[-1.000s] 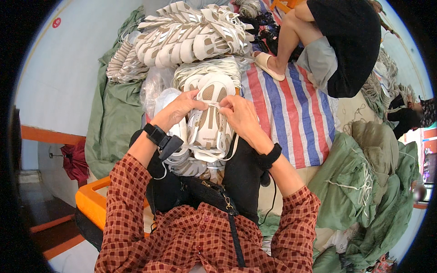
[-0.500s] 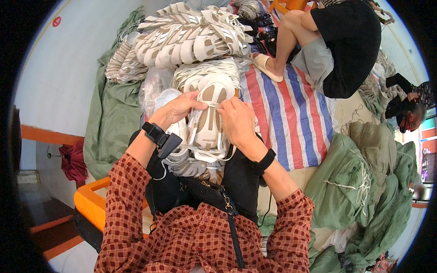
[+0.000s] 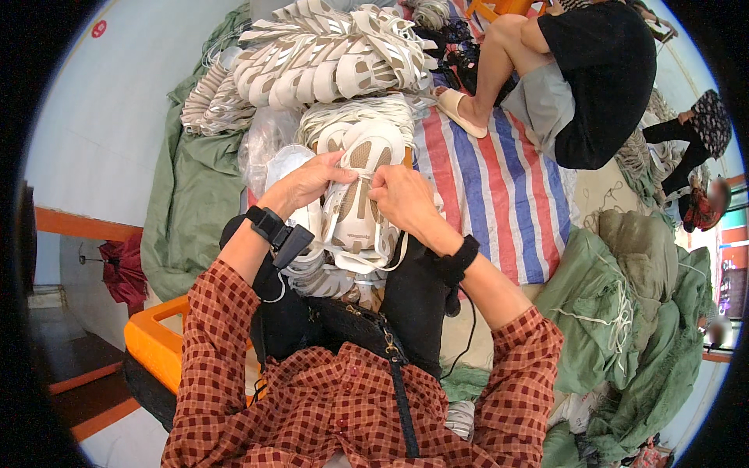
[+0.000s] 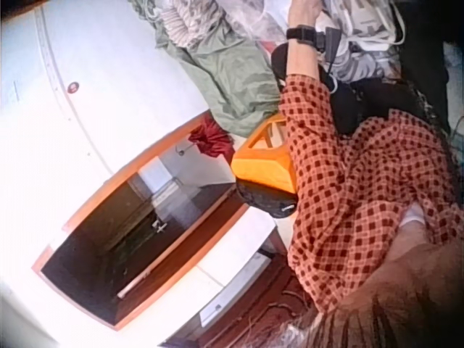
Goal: The recorder is lacing and assembling sneaker components while sitting on the floor with many other workers.
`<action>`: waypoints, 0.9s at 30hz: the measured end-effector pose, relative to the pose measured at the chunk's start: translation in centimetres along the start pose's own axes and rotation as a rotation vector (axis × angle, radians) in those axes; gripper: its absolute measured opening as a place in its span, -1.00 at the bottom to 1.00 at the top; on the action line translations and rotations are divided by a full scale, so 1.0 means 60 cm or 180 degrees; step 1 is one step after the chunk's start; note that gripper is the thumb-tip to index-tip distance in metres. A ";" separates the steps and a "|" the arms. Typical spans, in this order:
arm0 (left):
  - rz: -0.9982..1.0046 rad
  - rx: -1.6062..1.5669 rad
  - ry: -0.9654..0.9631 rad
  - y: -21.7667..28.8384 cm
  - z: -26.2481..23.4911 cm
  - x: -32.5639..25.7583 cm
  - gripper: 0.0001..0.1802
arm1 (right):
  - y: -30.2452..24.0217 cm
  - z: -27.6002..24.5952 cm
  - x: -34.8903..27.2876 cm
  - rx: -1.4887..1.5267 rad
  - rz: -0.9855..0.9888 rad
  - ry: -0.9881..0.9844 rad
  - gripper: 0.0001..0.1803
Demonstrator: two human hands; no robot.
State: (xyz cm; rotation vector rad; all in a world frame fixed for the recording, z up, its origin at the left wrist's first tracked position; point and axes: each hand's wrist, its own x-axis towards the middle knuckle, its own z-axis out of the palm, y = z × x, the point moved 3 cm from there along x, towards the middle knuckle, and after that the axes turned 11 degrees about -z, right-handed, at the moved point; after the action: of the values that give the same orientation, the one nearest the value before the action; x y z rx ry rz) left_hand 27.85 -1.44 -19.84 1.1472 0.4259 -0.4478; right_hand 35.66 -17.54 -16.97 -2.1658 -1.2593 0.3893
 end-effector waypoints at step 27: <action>0.0096 -0.0304 0.0038 -0.007 -0.006 0.010 -0.50 | -0.008 -0.009 -0.011 0.0425 -0.0470 0.0702 -0.82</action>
State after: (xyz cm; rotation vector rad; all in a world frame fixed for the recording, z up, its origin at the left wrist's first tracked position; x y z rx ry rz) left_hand 28.08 -1.33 -20.63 1.0629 0.4354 -0.3905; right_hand 35.26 -18.08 -16.29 -1.9311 -1.2231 0.1632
